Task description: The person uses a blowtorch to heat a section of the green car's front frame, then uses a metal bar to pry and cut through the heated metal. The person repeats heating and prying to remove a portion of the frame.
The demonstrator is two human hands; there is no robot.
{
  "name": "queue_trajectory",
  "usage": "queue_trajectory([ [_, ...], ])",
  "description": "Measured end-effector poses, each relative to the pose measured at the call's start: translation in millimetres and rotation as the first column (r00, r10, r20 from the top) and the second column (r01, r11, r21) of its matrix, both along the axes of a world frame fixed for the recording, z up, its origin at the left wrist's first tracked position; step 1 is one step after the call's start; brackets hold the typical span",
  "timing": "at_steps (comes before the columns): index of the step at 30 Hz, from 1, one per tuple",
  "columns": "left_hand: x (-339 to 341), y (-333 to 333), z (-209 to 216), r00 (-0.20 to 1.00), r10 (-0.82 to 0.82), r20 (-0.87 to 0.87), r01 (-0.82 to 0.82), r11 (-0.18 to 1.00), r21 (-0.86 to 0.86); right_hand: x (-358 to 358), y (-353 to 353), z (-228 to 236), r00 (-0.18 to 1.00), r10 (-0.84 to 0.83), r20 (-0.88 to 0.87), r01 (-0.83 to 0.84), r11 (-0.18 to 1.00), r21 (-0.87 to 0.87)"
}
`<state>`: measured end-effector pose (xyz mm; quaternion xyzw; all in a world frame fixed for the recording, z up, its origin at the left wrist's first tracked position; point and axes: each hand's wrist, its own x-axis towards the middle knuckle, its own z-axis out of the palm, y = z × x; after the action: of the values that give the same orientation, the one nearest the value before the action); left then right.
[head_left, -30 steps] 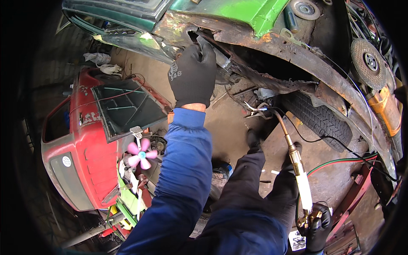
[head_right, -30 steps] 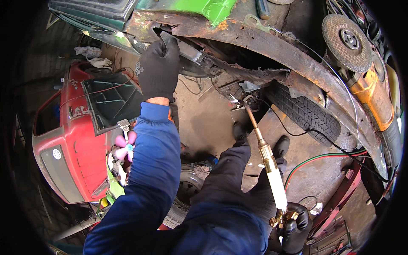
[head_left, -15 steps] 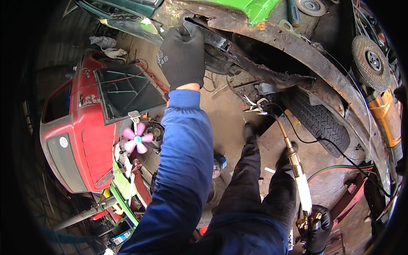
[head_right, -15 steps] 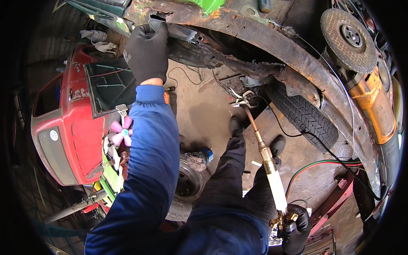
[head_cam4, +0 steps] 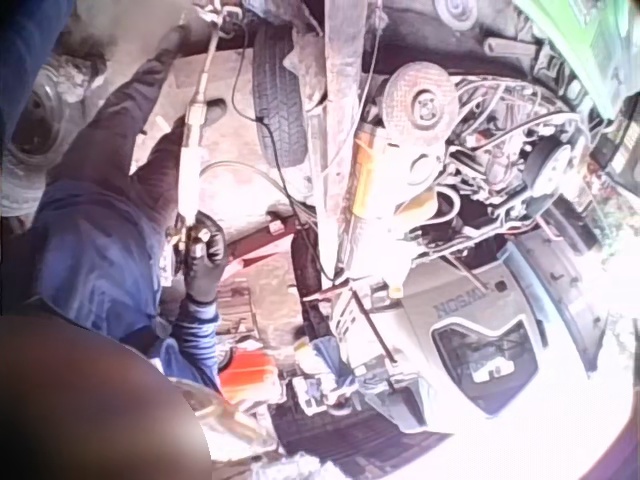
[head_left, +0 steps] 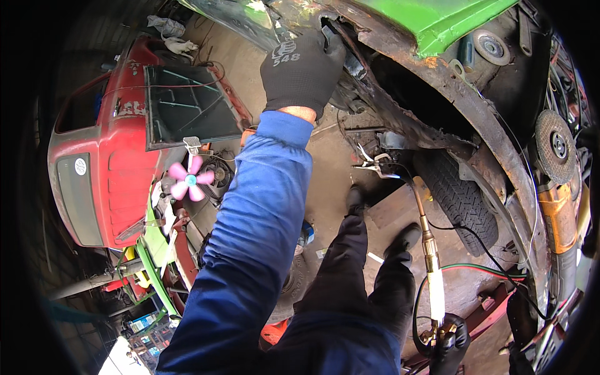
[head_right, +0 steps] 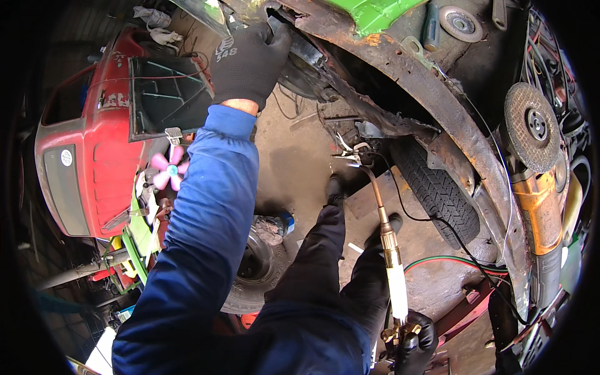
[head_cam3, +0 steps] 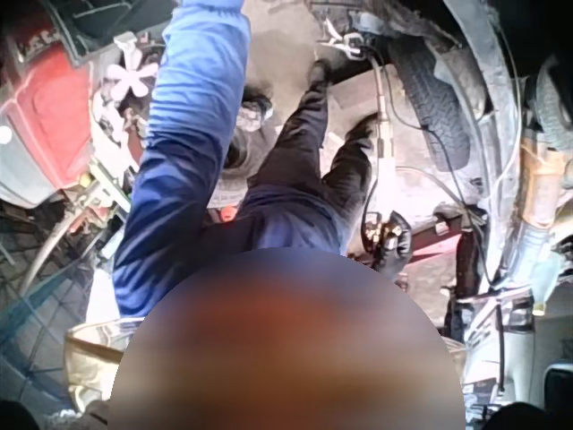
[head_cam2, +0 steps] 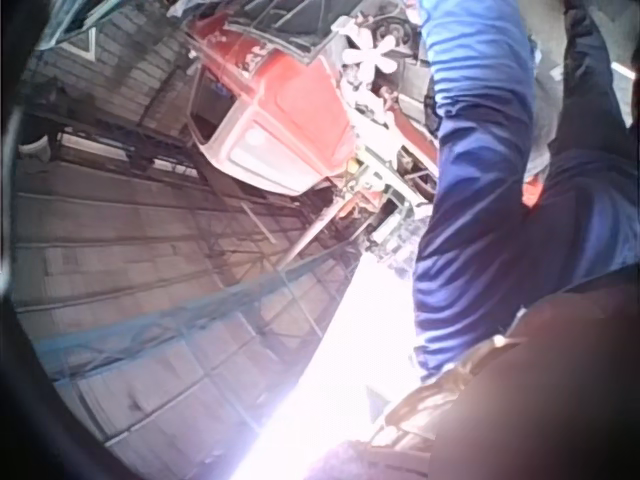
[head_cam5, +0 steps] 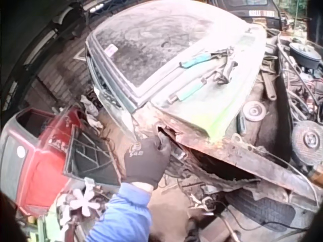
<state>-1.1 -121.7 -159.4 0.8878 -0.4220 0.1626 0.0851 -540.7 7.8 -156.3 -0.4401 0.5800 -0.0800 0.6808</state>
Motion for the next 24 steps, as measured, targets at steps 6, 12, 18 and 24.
queue_trajectory([
  [6, -1, -1, -5, 0.999, -0.039, 0.007, 0.038, 0.999, 0.019, 4, 1, -2, 1.000, 0.002, 0.025, -0.002, 1.000, -0.008],
  [12, -2, -1, -5, 0.999, -0.028, -0.046, 0.028, 1.000, 0.001, 6, 4, -11, 0.994, -0.072, 0.086, 0.068, 0.997, 0.046],
  [18, 1, -9, 1, 0.993, 0.036, -0.113, -0.028, 0.997, 0.069, 1, 4, -11, 0.995, -0.055, 0.080, 0.052, 0.998, 0.045],
  [24, 5, -11, -2, 0.989, 0.068, -0.129, -0.072, 0.997, -0.026, -7, -2, -14, 0.996, -0.009, 0.085, 0.007, 1.000, 0.022],
])
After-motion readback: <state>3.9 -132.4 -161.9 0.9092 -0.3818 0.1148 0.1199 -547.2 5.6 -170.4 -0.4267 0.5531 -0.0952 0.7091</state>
